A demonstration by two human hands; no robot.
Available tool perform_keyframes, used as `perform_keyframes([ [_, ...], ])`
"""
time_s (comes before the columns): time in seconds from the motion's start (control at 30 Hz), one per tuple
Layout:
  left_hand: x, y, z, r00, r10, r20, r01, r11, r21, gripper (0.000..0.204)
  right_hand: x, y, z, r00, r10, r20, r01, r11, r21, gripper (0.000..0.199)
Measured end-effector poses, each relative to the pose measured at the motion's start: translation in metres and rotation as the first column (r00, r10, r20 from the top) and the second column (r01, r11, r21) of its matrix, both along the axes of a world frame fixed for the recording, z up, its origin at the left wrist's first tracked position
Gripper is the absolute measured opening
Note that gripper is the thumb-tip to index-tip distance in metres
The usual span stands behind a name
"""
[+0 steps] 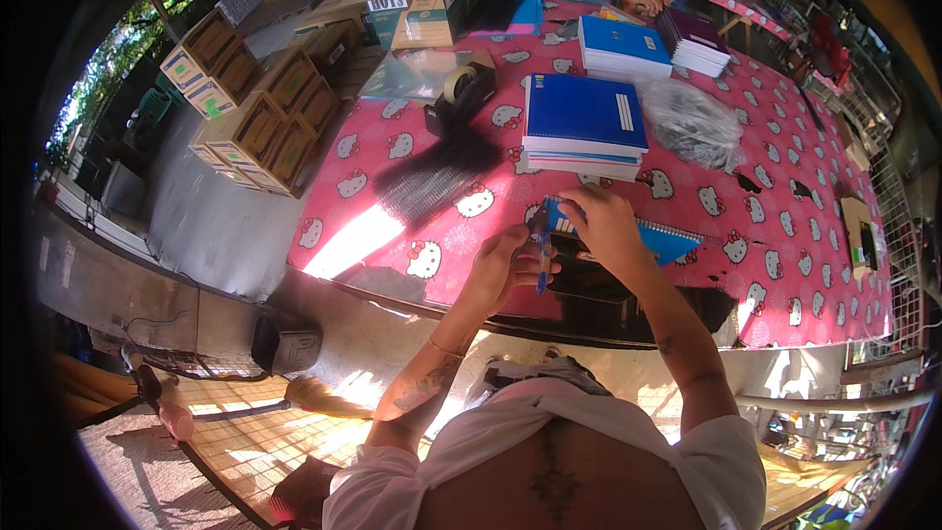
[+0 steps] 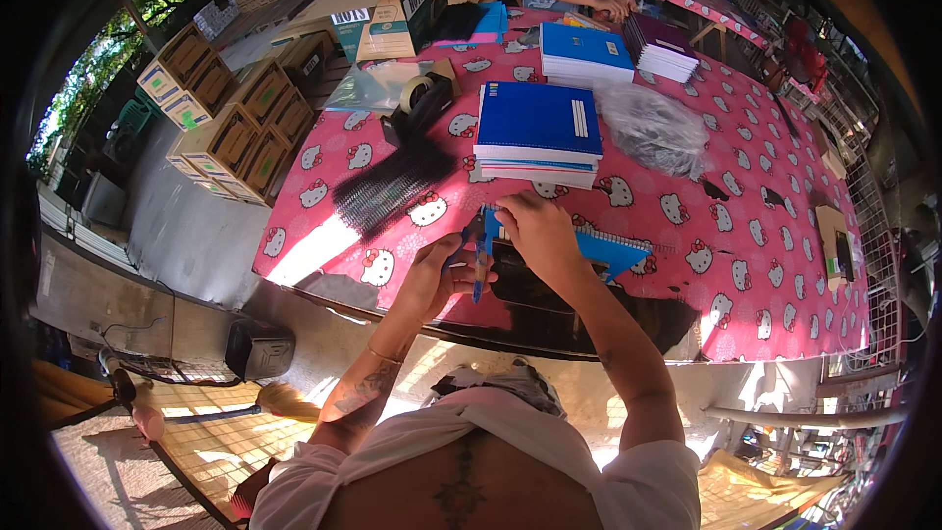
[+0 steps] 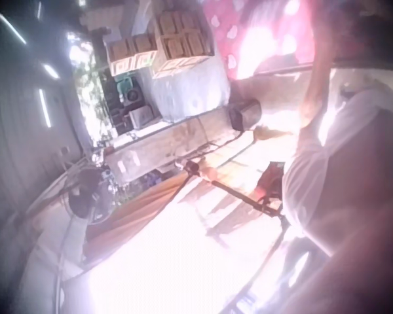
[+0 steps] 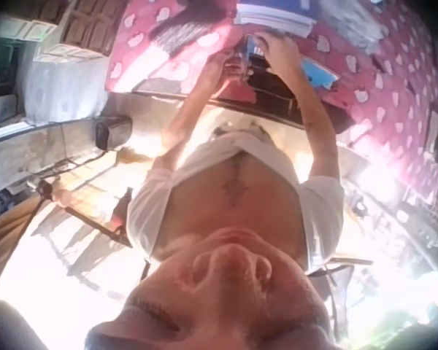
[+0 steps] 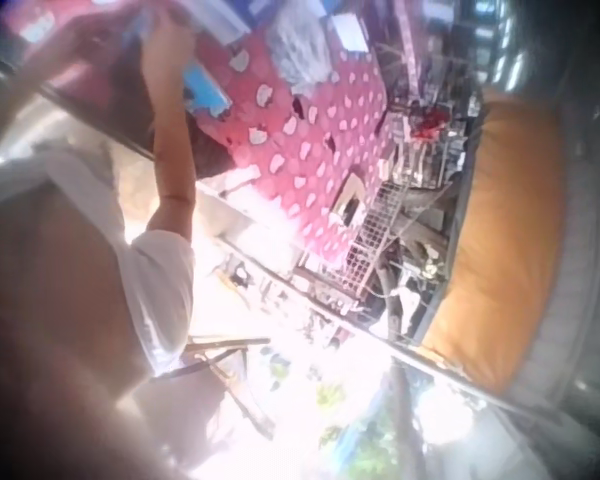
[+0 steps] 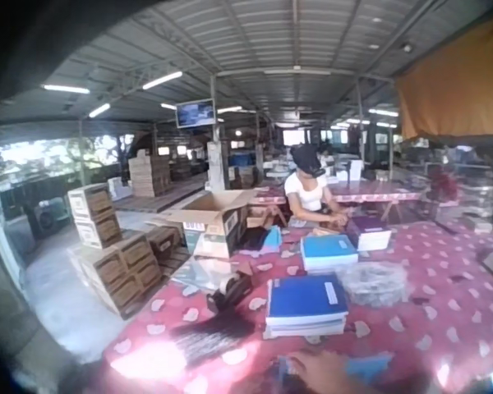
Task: The person organizes spiral notebooks on a table, aligning the pages and ensuring the plastic covers are flat before stacking them by color.
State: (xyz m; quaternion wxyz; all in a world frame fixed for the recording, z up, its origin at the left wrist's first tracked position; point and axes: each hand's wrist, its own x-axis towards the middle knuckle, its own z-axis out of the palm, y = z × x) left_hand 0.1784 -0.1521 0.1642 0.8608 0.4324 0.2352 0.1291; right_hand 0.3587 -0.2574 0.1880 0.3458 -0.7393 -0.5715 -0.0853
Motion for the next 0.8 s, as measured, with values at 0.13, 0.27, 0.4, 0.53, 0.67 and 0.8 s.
perform_keyframes([
  [0.13, 0.006, -0.003, 0.008, 1.000, 0.006, 0.014, -0.006, 0.998, -0.057, 0.039, -0.002, 0.000, -0.004, 1.000, 0.021, 0.011, -0.021, 0.999, 0.036, 0.013],
  [0.27, 0.004, -0.003, 0.016, 0.999, -0.017, -0.046, 0.014, 0.998, -0.064, 0.040, 0.002, 0.000, -0.008, 0.999, 0.019, 0.035, -0.021, 0.999, 0.040, 0.014],
  [0.4, 0.003, 0.007, 0.021, 0.980, 0.012, -0.200, 0.014, 0.992, 0.129, 0.036, 0.003, 0.001, -0.009, 0.997, 0.040, 0.068, -0.043, 0.998, 0.042, 0.015],
  [0.53, 0.007, -0.017, 0.041, 0.913, 0.327, -0.243, 0.236, 0.061, 0.970, 0.032, 0.002, 0.001, -0.010, 0.995, 0.071, 0.076, -0.077, 0.994, 0.076, 0.016],
  [0.67, 0.009, -0.020, 0.037, 0.917, 0.361, -0.168, 0.175, 0.014, 0.984, 0.034, 0.005, 0.004, -0.012, 0.996, 0.051, 0.074, -0.058, 0.995, 0.085, 0.018],
  [0.8, -0.003, 0.014, 0.002, 0.960, 0.116, -0.253, 0.076, 0.766, 0.638, 0.035, 0.016, -0.003, -0.016, 0.996, 0.062, 0.058, -0.065, 0.997, 0.048, 0.022],
])
